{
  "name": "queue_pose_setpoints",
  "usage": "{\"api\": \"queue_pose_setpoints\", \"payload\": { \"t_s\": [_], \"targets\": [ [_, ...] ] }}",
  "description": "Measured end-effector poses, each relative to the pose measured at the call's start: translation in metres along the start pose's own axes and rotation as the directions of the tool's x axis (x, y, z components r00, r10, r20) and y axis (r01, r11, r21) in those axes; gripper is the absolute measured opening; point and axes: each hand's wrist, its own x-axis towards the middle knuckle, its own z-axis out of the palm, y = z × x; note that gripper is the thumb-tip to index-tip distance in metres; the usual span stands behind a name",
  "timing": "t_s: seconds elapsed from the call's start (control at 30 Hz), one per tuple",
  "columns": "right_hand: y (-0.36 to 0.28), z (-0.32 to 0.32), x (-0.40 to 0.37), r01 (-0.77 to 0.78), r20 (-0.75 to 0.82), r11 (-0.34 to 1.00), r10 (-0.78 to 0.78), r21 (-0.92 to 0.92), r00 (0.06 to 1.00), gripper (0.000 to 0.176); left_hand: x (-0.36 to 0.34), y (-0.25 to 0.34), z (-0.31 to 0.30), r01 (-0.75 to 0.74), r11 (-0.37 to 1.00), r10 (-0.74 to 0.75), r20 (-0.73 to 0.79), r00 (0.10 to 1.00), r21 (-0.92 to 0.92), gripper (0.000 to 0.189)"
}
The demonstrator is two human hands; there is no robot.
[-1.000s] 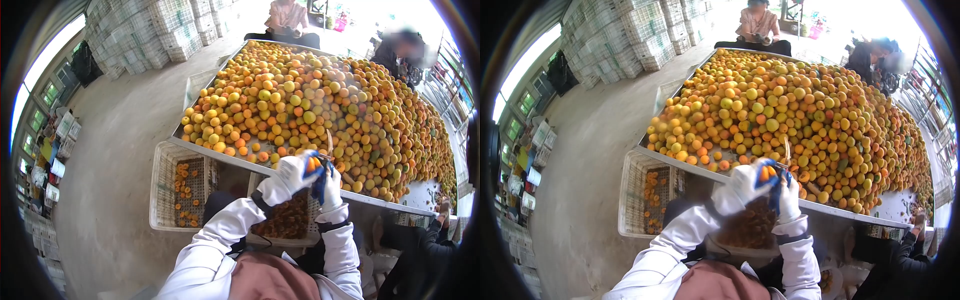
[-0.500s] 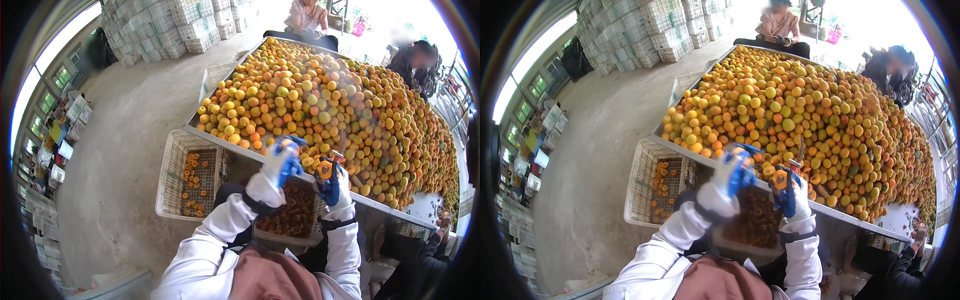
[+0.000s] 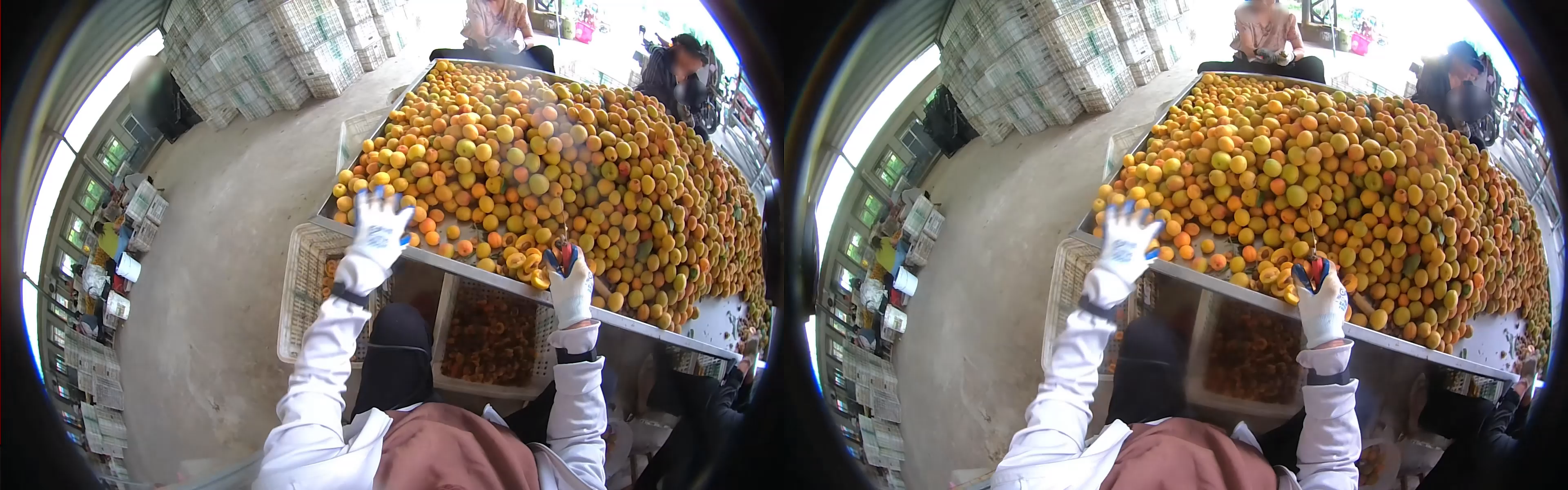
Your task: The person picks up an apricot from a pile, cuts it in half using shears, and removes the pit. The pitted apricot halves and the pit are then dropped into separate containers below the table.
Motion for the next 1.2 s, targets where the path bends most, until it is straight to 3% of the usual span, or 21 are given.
{"api": "queue_pose_setpoints", "payload": {
  "t_s": [0.1, 0.27, 0.33, 0.4, 0.43, 0.47, 0.5, 0.53, 0.57, 0.6, 0.63, 0.73, 0.77, 0.83, 0.87, 0.9, 0.97, 1.03, 1.1, 1.2],
  "targets": [
    [0.009, -0.005, 0.002, 0.030, -0.015, 0.990, -0.033, -0.138, 0.999, 0.044, 0.041, 0.026, -0.006, -0.321, 0.928, 0.254, 0.307, 0.917, 0.189, 0.053],
    [0.016, -0.012, 0.005, 0.100, -0.095, 0.984, -0.114, -0.145, 0.989, 0.042, 0.071, 0.055, 0.031, -0.469, 0.854, 0.336, 0.452, 0.827, 0.224, 0.042],
    [0.005, -0.020, 0.006, 0.041, -0.079, 0.996, -0.047, -0.075, 0.996, 0.039, 0.073, 0.060, 0.046, -0.479, 0.846, 0.335, 0.466, 0.819, 0.234, 0.041],
    [0.003, -0.023, 0.005, -0.017, -0.059, 1.000, 0.017, -0.003, 0.998, 0.037, 0.076, 0.059, 0.076, -0.368, 0.888, 0.253, 0.376, 0.891, 0.275, 0.046],
    [0.006, -0.022, 0.004, 0.031, -0.080, 0.999, -0.027, 0.039, 0.996, 0.032, 0.074, 0.054, 0.073, -0.239, 0.955, 0.197, 0.230, 0.953, 0.176, 0.047],
    [0.007, -0.022, 0.003, 0.077, -0.109, 0.994, -0.068, 0.081, 0.992, 0.027, 0.079, 0.049, 0.069, -0.040, 0.986, 0.074, 0.218, 0.973, -0.159, 0.048],
    [0.006, -0.024, -0.001, 0.070, -0.125, 0.994, -0.059, 0.086, 0.990, 0.027, 0.085, 0.045, 0.065, 0.157, 0.868, -0.039, 0.251, 0.967, -0.472, 0.049],
    [-0.002, -0.026, -0.005, 0.014, -0.061, 0.977, -0.001, 0.213, 0.998, 0.023, 0.082, 0.042, 0.067, 0.144, 0.616, -0.101, 0.104, 0.989, -0.774, 0.042],
    [-0.009, -0.027, -0.009, -0.045, 0.012, 0.942, 0.043, 0.331, 0.999, 0.019, 0.081, 0.047, 0.046, 0.246, -0.088, -0.044, 0.251, 0.967, -0.965, 0.041],
    [-0.015, -0.026, -0.011, 0.043, 0.017, 0.933, -0.052, 0.357, 0.998, 0.015, 0.073, 0.050, 0.014, 0.233, -0.340, 0.040, 0.234, 0.971, -0.911, 0.041],
    [-0.020, -0.028, -0.016, -0.017, 0.088, 0.957, -0.009, 0.289, 0.996, 0.016, 0.064, 0.055, -0.018, 0.228, -0.568, 0.120, 0.195, 0.974, -0.791, 0.041],
    [-0.023, -0.021, -0.024, 0.163, 0.082, 0.903, -0.212, 0.398, 0.974, 0.019, 0.048, 0.088, -0.066, 0.070, -0.777, 0.090, 0.000, 0.996, -0.625, 0.048],
    [-0.035, -0.030, -0.026, 0.061, 0.217, 0.893, -0.174, 0.446, 0.960, 0.020, 0.046, 0.098, -0.075, 0.021, -0.851, 0.082, -0.094, 0.992, -0.525, 0.050],
    [-0.032, -0.021, -0.032, -0.025, 0.259, 0.822, -0.151, 0.569, 0.954, 0.021, 0.043, 0.114, -0.086, 0.026, -0.916, 0.080, -0.120, 0.989, -0.400, 0.047],
    [-0.033, -0.023, -0.032, 0.087, 0.209, 0.867, -0.214, 0.491, 0.954, 0.023, 0.044, 0.125, -0.083, 0.025, -0.933, 0.085, -0.150, 0.985, -0.360, 0.046],
    [-0.036, -0.026, -0.032, 0.099, 0.205, 0.873, -0.220, 0.478, 0.954, 0.022, 0.045, 0.134, -0.079, 0.027, -0.947, 0.088, -0.179, 0.980, -0.320, 0.045],
    [-0.039, -0.031, -0.032, 0.114, 0.168, 0.887, -0.208, 0.448, 0.964, 0.015, 0.046, 0.145, -0.074, 0.043, -0.954, 0.110, -0.212, 0.971, -0.298, 0.044],
    [-0.031, -0.028, -0.035, 0.110, 0.167, 0.899, -0.197, 0.425, 0.966, 0.014, 0.043, 0.152, -0.075, 0.013, -0.879, 0.089, -0.137, 0.986, -0.477, 0.047],
    [-0.025, -0.025, -0.037, 0.111, 0.167, 0.908, -0.192, 0.404, 0.967, 0.014, 0.040, 0.153, -0.084, 0.018, -0.878, 0.082, -0.115, 0.990, -0.478, 0.050],
    [-0.020, -0.019, -0.039, -0.020, 0.269, 0.908, -0.102, 0.418, 0.958, 0.011, 0.039, 0.153, -0.090, 0.025, -0.869, 0.134, -0.186, 0.973, -0.494, 0.052]
  ]
}}
